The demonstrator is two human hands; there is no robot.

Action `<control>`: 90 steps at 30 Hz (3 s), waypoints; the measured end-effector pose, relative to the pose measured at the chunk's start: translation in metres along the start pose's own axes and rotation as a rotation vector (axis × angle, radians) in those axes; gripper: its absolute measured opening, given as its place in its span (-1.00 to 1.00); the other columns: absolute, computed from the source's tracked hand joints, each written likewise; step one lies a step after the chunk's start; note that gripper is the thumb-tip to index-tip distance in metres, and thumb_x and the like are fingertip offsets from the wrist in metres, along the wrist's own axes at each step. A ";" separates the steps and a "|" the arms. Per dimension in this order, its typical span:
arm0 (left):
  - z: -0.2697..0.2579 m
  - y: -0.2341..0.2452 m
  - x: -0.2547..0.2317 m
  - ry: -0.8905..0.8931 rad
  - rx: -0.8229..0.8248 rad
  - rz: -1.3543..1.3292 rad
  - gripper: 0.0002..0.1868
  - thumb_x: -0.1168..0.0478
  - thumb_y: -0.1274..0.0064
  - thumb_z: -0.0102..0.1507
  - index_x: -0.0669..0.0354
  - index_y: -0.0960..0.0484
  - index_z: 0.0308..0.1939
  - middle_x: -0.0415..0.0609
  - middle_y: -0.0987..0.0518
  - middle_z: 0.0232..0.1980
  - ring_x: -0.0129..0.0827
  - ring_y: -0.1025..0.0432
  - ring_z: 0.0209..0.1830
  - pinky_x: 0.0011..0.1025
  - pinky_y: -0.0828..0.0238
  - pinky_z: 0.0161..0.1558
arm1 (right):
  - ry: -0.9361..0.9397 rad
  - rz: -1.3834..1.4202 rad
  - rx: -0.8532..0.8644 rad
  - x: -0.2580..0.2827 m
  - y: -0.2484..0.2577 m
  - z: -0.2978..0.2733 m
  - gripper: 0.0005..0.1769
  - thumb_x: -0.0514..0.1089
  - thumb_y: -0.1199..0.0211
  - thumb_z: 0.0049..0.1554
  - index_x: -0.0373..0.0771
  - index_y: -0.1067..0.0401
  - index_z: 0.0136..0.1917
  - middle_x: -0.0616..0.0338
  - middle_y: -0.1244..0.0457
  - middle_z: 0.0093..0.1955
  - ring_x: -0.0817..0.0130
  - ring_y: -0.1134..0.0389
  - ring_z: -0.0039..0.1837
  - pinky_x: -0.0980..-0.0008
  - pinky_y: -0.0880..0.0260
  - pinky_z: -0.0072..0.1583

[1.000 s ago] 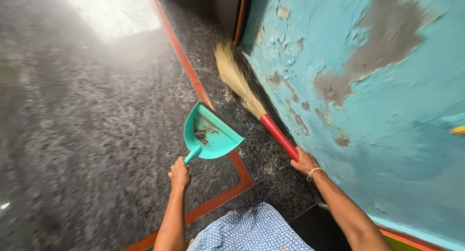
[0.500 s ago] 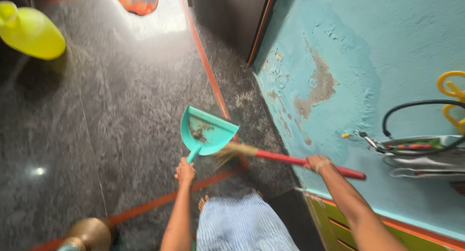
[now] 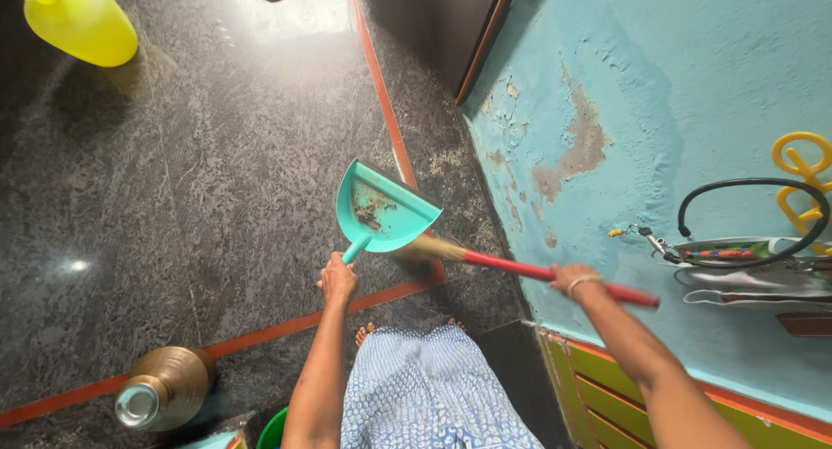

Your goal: The person sweeps the floor with a broom, collecting debris into a dustpan across various rooms of the house including the hallway and entryway.

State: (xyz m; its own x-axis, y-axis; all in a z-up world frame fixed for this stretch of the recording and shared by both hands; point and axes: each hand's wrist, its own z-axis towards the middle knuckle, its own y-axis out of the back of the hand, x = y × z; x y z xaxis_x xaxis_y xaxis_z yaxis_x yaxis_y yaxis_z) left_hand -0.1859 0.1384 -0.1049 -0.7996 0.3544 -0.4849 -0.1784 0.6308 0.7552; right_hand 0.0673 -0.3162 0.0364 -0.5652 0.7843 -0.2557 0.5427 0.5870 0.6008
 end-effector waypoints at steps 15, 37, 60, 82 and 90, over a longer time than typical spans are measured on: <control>0.008 -0.006 -0.020 -0.025 0.069 0.059 -0.63 0.11 -0.05 0.33 0.04 -0.46 0.21 0.06 -0.58 0.16 0.06 -0.41 0.22 0.15 -0.23 0.15 | -0.110 1.258 0.376 0.025 -0.055 -0.049 -0.75 -0.08 -0.23 0.24 -0.28 -0.35 0.08 0.05 -0.30 -0.20 0.31 -0.25 -0.34 0.24 -0.34 -0.28; 0.027 -0.047 -0.006 0.069 0.055 0.047 -0.62 0.12 -0.06 0.31 0.01 -0.46 0.20 0.03 -0.58 0.14 0.04 -0.43 0.20 0.15 -0.26 0.13 | -0.059 2.018 0.306 0.174 -0.058 0.053 -0.85 -0.02 -0.13 0.19 0.06 -0.27 0.04 0.18 -0.23 -0.36 0.38 -0.20 -0.49 0.37 -0.27 -0.43; 0.174 -0.335 0.021 0.101 0.169 0.014 -0.56 0.25 -0.09 0.27 -0.01 -0.42 0.23 0.04 -0.53 0.20 0.03 -0.41 0.28 0.15 -0.27 0.20 | 0.112 2.044 0.424 0.152 -0.053 0.222 -0.44 -0.04 -0.21 0.26 -0.11 -0.20 0.47 0.28 -0.23 -0.27 0.58 -0.20 -0.40 0.54 -0.27 -0.41; 0.199 -0.336 -0.061 -0.070 0.299 -0.199 -0.25 0.42 -0.04 0.17 -0.11 -0.33 0.45 0.13 -0.50 0.28 0.03 -0.40 0.30 -0.10 -0.33 0.30 | 0.317 2.249 0.209 0.160 -0.062 0.254 -0.36 0.01 -0.14 0.22 0.18 -0.12 0.55 0.26 -0.25 -0.25 0.60 -0.18 -0.44 0.52 -0.25 -0.43; 0.083 -0.140 -0.055 -0.220 0.147 -0.453 -0.54 0.43 -0.01 0.20 0.00 -0.58 0.16 0.07 -0.64 0.12 -0.09 -0.51 0.20 -0.16 -0.41 0.22 | 0.080 1.662 0.267 0.199 -0.021 0.183 -0.55 0.14 -0.24 0.22 -0.09 -0.21 0.22 0.17 -0.20 -0.36 0.44 -0.22 -0.45 0.34 -0.37 -0.40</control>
State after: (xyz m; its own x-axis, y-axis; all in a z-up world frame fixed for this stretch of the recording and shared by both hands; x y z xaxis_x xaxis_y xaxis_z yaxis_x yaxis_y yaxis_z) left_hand -0.0690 0.0883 -0.2205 -0.5189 0.1499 -0.8416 -0.3837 0.8389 0.3860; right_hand 0.0575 -0.1358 -0.1659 0.6639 0.5376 0.5198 0.6184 -0.7855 0.0227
